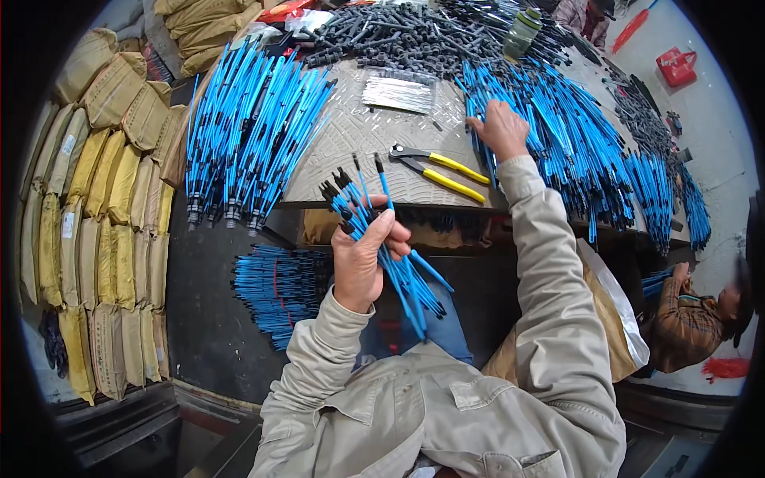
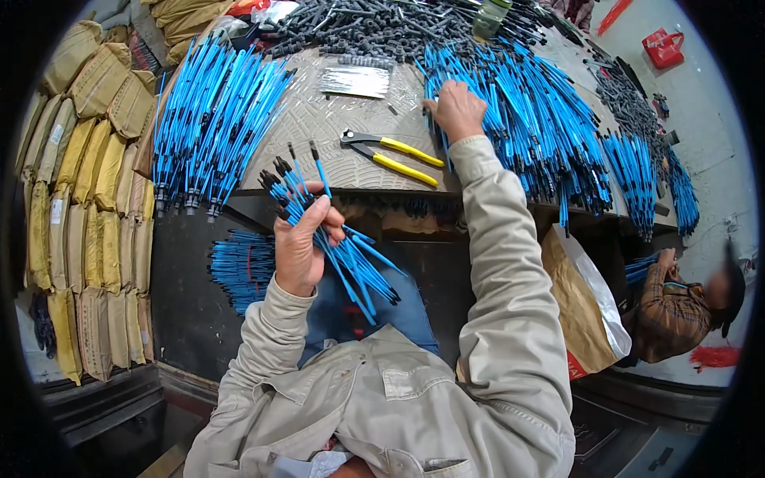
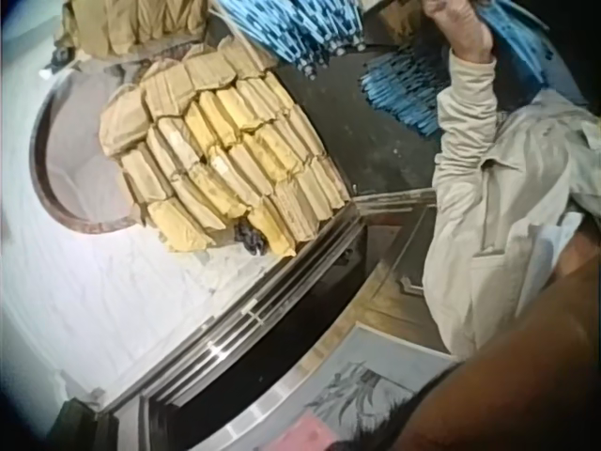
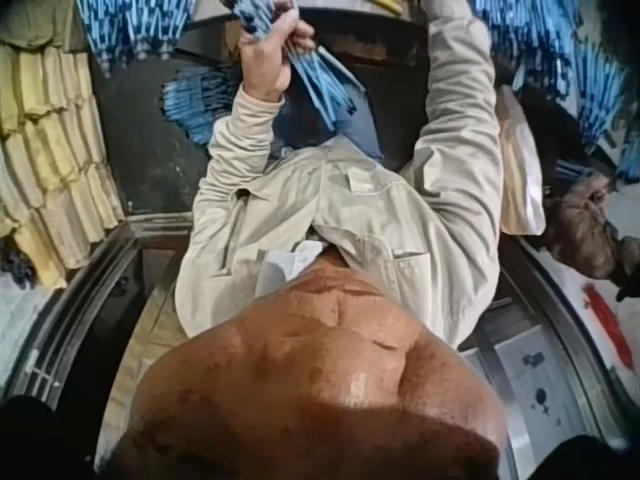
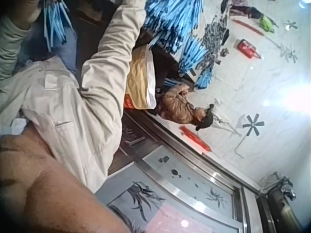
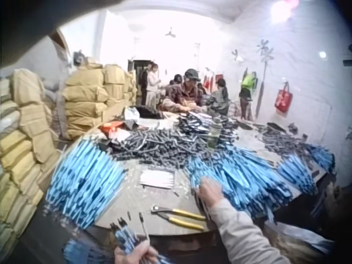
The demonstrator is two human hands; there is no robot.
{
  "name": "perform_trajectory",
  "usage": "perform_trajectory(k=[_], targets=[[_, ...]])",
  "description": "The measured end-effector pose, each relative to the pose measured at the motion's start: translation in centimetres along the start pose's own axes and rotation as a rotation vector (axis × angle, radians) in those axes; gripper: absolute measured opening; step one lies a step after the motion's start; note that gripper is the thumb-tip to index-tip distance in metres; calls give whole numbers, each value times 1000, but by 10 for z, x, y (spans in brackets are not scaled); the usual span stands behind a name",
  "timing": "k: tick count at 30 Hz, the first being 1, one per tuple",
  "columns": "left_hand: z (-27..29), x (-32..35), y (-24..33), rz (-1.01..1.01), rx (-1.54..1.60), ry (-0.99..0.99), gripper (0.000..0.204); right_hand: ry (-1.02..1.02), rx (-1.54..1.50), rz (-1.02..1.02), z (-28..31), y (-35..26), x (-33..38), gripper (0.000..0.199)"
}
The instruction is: The person assembles umbrella ribs onto a hub by threading wire through the ribs, mounting the rib ends into the plastic hub by hand, and tightening and cutting the wire with pliers.
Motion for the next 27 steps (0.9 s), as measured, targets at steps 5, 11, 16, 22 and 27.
perform_trajectory(k=[5, 11, 16, 22, 27], targets=[[-4, 11, 3, 224, 124, -48, 23, -103, 141, -74, -16, 22, -7, 25], [-20, 33, -24, 375, 157, -275, 24, 244, -229, -257, 76, 50, 38, 22], [-17, 30, -31, 325, 114, -190, 26, 443, -903, -315, 166, 35, 135, 14], [-38, 18, -21, 194, 78, -110, 26, 258, -905, -115, 177, -37, 215, 11], [-47, 30, -12, 49, 56, -77, 23, 80, -921, -59, 147, -73, 214, 10]])
Point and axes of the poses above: each hand's wrist, its own x-axis away from the middle knuckle, its own z-axis out of the back of the hand, y = z × x, the point moved 8 cm from there along -x, towards the middle knuckle, and after that the axes turned 7 degrees about y, right-handed, at the moved point
